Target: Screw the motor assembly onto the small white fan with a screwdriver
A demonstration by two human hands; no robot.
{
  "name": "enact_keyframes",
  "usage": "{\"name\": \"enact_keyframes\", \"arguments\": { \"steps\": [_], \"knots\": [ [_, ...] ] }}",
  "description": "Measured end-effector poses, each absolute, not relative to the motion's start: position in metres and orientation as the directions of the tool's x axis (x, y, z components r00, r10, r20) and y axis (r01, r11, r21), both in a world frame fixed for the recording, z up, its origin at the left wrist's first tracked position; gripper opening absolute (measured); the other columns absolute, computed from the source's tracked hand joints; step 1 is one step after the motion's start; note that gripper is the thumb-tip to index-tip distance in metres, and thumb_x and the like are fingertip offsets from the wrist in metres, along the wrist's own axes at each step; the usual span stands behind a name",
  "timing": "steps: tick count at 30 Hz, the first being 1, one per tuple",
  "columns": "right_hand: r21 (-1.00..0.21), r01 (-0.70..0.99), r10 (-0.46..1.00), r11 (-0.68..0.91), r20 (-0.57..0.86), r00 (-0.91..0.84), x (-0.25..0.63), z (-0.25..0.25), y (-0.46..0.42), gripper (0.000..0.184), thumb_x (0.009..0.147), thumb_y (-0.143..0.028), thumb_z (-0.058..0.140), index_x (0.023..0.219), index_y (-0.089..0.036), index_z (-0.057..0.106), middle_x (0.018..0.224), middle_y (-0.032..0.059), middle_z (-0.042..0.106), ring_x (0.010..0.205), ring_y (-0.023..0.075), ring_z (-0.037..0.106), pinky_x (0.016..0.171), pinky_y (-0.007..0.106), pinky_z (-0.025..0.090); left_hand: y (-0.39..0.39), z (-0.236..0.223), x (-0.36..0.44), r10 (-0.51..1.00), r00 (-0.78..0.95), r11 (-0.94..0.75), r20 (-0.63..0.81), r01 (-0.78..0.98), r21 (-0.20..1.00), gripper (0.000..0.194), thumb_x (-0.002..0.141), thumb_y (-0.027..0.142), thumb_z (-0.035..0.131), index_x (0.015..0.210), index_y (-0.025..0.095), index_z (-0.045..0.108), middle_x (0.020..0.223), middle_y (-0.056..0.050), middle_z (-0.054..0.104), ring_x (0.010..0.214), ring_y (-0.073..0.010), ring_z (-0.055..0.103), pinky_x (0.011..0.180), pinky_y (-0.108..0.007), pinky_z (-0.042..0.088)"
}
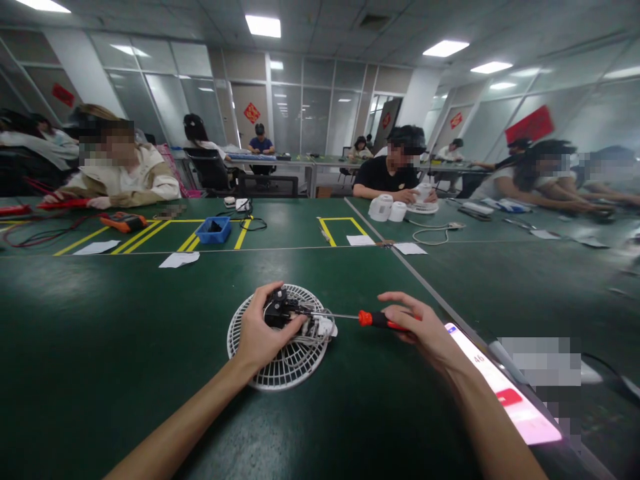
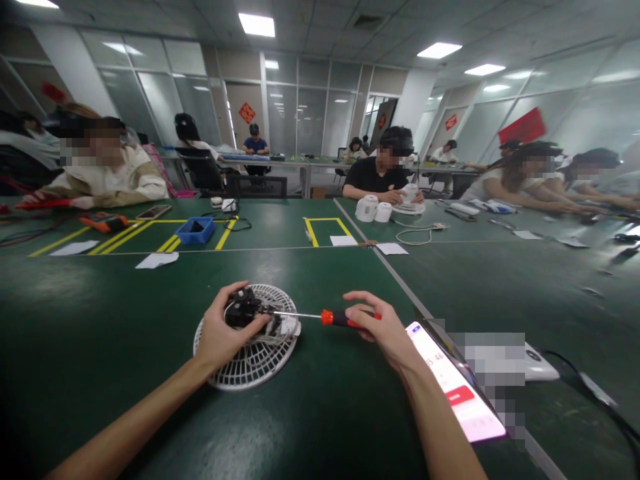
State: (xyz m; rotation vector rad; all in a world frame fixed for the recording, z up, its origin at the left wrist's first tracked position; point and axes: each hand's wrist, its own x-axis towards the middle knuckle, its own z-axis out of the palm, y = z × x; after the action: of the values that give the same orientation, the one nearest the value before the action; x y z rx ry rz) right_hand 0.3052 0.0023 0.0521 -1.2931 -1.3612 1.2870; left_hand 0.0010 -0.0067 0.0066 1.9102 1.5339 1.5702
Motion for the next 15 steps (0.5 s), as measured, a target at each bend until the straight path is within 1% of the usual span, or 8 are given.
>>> {"name": "enact_keyframes", "arguments": {
  "steps": [2,3,5,8,9,10,12,15],
  "knots": [
    [-0.994,0.095,0.988,-0.049,-0.062,-0.14,0.307,0.0532,0.0013,0.05,0.064,-0.043,0.088,0.105,-0.023,0.067,0.088,0.0019,0.069,0.058,0.01,0.054,0.047,0.02,0.035,-0.0069,0.0068,0.0007,0.81,-0.112,-0.428,0.575,0.558,0.711,0.059,0.075,0.043,0.079,0.126,0.023,0.056,0.12,-0.007,0.064,0.108,-0.024,0.064,0.101,-0.045,0.053],
    [-0.995,0.085,0.986,-0.048,-0.061,-0.153,0.3071,0.054,0.0005,0.051,0.063,-0.042,0.089,0.105,-0.023,0.068,0.093,0.0028,0.07,0.061,0.0111,0.056,0.049,0.021,0.038,-0.0068,0.0067,0.0006,0.811,-0.107,-0.429,0.575,0.56,0.709,0.058,0.076,0.043,0.078,0.126,0.023,0.056,0.12,-0.007,0.064,0.108,-0.0241,0.063,0.101,-0.046,0.053],
    [-0.995,0.078,0.981,-0.066,-0.079,-0.176,0.3058,0.0554,-0.001,0.05,0.066,-0.048,0.087,0.105,-0.022,0.068,0.088,0.003,0.069,0.06,0.012,0.056,0.049,0.022,0.039,-0.0067,0.0064,0.0004,0.808,-0.103,-0.433,0.58,0.563,0.704,0.056,0.078,0.043,0.076,0.126,0.023,0.056,0.121,-0.007,0.063,0.109,-0.0243,0.063,0.101,-0.046,0.052],
    [-0.981,0.097,0.966,-0.17,-0.185,-0.183,0.3024,0.0556,-0.0014,0.052,0.083,-0.065,0.065,0.111,-0.021,0.064,0.072,0.0037,0.069,0.047,0.0119,0.05,0.041,0.023,0.034,-0.0068,0.0063,0.0004,0.799,-0.11,-0.441,0.591,0.561,0.701,0.054,0.08,0.042,0.074,0.126,0.023,0.056,0.12,-0.007,0.063,0.109,-0.0241,0.063,0.101,-0.046,0.052],
    [-0.973,0.107,0.958,-0.205,-0.222,-0.183,0.3017,0.0554,-0.0011,0.054,0.085,-0.068,0.06,0.113,-0.021,0.062,0.068,0.0038,0.069,0.043,0.0117,0.048,0.039,0.022,0.032,-0.0069,0.0064,0.0005,0.799,-0.11,-0.442,0.592,0.56,0.701,0.054,0.079,0.041,0.074,0.126,0.023,0.056,0.12,-0.007,0.063,0.109,-0.0238,0.063,0.101,-0.045,0.052],
    [-0.967,0.116,0.951,-0.229,-0.247,-0.184,0.3012,0.0553,-0.0008,0.054,0.086,-0.068,0.058,0.113,-0.021,0.06,0.065,0.0036,0.069,0.041,0.0113,0.047,0.038,0.021,0.031,-0.007,0.0065,0.0006,0.798,-0.109,-0.443,0.593,0.562,0.699,0.054,0.079,0.041,0.075,0.126,0.023,0.056,0.12,-0.007,0.063,0.109,-0.0235,0.063,0.101,-0.045,0.052],
    [-0.967,0.122,0.952,-0.225,-0.245,-0.185,0.3012,0.0556,-0.0003,0.05,0.083,-0.064,0.065,0.108,-0.021,0.059,0.062,0.0021,0.068,0.04,0.0101,0.046,0.037,0.019,0.03,-0.007,0.0065,0.0009,0.799,-0.103,-0.443,0.593,0.565,0.695,0.054,0.078,0.041,0.075,0.126,0.023,0.056,0.12,-0.007,0.063,0.108,-0.0231,0.063,0.101,-0.043,0.053],
    [-0.981,0.102,0.964,-0.166,-0.183,-0.191,0.3021,0.0567,-0.0013,0.044,0.078,-0.056,0.074,0.098,-0.022,0.055,0.065,0.0009,0.068,0.043,0.0091,0.048,0.039,0.018,0.032,-0.0067,0.0061,0.0014,0.796,-0.102,-0.446,0.597,0.569,0.691,0.055,0.078,0.041,0.076,0.125,0.023,0.056,0.119,-0.006,0.064,0.108,-0.023,0.063,0.1,-0.043,0.053]
  ]
}}
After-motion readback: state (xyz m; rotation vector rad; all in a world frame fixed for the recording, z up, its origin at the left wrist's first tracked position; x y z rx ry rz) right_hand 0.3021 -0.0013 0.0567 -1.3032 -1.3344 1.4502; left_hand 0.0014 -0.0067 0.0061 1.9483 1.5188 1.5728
